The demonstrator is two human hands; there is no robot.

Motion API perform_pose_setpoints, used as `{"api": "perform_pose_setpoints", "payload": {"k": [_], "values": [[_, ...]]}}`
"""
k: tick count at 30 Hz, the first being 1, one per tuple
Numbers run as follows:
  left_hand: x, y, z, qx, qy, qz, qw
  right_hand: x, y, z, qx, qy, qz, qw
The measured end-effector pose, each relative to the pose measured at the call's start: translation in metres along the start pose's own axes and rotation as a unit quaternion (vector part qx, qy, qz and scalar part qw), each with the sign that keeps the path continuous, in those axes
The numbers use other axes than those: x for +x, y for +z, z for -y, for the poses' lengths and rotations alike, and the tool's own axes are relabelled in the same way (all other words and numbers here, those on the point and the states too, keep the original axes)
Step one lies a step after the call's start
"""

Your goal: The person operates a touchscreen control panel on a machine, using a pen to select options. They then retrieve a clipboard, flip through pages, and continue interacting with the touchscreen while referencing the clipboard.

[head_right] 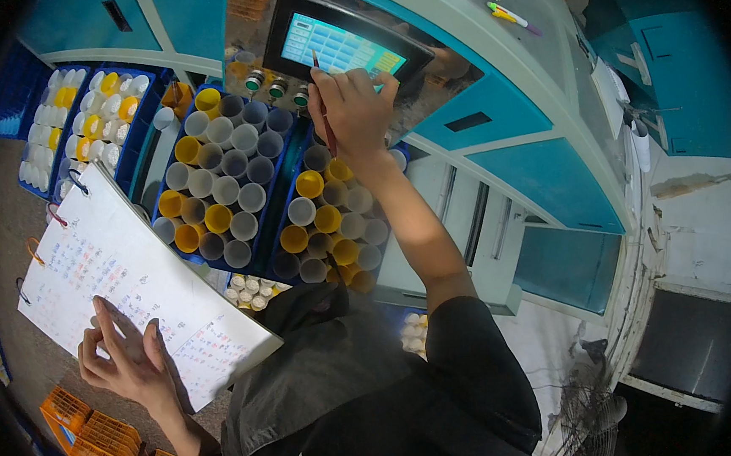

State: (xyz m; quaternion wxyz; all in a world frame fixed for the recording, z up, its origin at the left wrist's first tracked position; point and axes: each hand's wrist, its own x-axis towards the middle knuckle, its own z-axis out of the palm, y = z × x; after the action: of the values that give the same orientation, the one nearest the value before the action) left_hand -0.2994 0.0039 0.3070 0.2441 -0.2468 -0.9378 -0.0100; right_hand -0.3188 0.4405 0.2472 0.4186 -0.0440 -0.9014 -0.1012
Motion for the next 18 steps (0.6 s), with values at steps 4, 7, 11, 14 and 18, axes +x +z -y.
{"api": "perform_pose_setpoints", "payload": {"k": [4, 7, 11, 14, 18], "values": [[-0.001, 0.001, 0.000, -0.001, -0.002, -0.006, 1.000, -0.003, -0.001, -0.003, 0.015, 0.011, -0.016, 1.000], [-0.002, 0.002, 0.000, -0.008, -0.007, -0.006, 1.000, -0.005, -0.005, -0.010, 0.004, 0.006, -0.040, 0.999], [-0.001, 0.002, 0.001, -0.005, 0.000, -0.004, 1.000, -0.010, -0.010, -0.013, 0.009, 0.005, -0.018, 1.000], [0.000, 0.002, 0.001, -0.003, 0.001, -0.003, 1.000, -0.014, -0.010, -0.008, 0.015, 0.004, 0.006, 1.000], [0.000, 0.002, -0.001, -0.006, -0.002, 0.000, 1.000, -0.008, -0.011, -0.008, 0.017, 0.008, -0.025, 1.000]]}}
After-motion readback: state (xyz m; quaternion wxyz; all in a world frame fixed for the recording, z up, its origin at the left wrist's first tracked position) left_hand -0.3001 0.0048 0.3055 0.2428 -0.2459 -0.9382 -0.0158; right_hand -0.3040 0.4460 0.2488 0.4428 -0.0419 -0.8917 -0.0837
